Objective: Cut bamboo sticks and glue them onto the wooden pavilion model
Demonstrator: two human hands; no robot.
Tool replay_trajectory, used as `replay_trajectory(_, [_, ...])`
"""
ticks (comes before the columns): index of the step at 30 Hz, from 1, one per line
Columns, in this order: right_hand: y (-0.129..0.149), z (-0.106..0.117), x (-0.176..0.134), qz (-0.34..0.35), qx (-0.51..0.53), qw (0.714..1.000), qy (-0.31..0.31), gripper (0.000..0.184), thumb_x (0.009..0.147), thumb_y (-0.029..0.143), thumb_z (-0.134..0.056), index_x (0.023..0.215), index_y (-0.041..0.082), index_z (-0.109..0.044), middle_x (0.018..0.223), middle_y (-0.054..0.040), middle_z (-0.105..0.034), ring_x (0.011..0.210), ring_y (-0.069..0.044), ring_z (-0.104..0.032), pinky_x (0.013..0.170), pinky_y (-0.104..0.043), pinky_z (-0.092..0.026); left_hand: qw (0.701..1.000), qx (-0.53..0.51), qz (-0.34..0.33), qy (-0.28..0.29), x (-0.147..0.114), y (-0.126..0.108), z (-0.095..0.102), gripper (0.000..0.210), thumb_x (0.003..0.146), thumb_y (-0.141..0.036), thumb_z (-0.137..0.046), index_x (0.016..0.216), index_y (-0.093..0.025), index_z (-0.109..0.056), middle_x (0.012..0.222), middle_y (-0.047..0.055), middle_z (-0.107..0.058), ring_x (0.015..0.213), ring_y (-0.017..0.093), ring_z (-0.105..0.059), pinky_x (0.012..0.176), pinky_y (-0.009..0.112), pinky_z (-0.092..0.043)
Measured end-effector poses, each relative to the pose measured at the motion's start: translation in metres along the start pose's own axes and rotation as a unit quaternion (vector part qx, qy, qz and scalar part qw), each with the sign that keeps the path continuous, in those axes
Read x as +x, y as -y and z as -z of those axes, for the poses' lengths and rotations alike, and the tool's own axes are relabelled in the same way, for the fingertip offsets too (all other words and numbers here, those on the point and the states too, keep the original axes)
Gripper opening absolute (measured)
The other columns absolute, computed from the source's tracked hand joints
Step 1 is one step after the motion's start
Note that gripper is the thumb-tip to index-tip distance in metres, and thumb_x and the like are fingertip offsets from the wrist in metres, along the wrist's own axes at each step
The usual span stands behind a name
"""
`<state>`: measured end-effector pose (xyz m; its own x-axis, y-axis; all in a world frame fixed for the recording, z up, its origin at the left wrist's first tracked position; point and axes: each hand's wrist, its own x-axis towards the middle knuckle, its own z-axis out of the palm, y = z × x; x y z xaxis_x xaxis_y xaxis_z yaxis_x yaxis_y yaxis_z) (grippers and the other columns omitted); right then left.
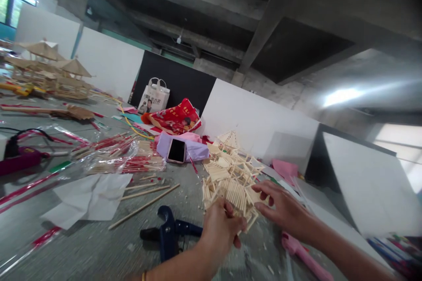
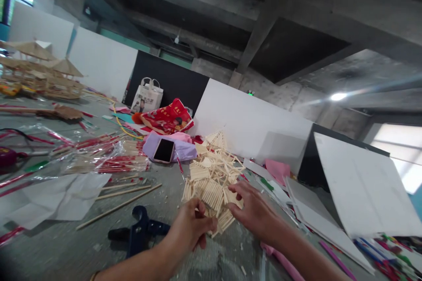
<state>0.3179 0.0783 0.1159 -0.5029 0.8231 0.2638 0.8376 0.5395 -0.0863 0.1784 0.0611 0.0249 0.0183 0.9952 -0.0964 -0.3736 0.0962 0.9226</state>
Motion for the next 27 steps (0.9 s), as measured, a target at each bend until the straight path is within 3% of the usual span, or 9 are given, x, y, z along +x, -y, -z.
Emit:
replay_trajectory(7, [-0.0041, -0.0014, 0.0002, 0.008, 0.0, 1.0, -0.001, 0.033, 0.076, 0.025, -0.049, 0.106, 0.012, -0.057, 0.096, -0.0087, -0.059, 0.08, -0.019, -0.056, 0.072, -0.032, -0.043, 0.999, -0.004, -0.045, 0.016, 0.0033, 0.0054, 0.0, 0.028, 0.06, -0.003, -0.055, 0.065, -0.021, -0.034, 0.046, -0.014, -0.037, 0.024, 0.002, -0.033, 0.025, 0.015, -0.027])
replay_trajectory(14, [-0.0079, -0.0022, 0.0004, 0.002, -0.012, 1.0, 0.011, 0.034, 0.076, 0.025, -0.048, 0.107, 0.011, -0.056, 0.099, -0.0092, -0.058, 0.081, -0.019, -0.055, 0.073, -0.033, -0.043, 0.998, 0.047, -0.05, 0.004, 0.0059, 0.005, -0.0013, 0.026, 0.059, -0.003, -0.054, 0.061, -0.021, -0.035, 0.041, -0.013, -0.037, 0.024, 0.005, -0.037, 0.024, 0.015, -0.021])
replay_trajectory(27, [-0.0004, -0.0038, 0.0009, 0.041, -0.04, 0.998, 0.03, 0.035, 0.078, 0.023, -0.048, 0.111, 0.014, -0.054, 0.107, -0.0099, -0.056, 0.097, -0.021, -0.052, 0.081, -0.034, -0.042, 0.993, 0.105, -0.058, 0.011, 0.0093, 0.0052, 0.0011, 0.025, 0.058, -0.001, -0.053, 0.062, -0.02, -0.038, 0.043, -0.012, -0.041, 0.025, 0.005, -0.04, 0.024, 0.015, -0.024])
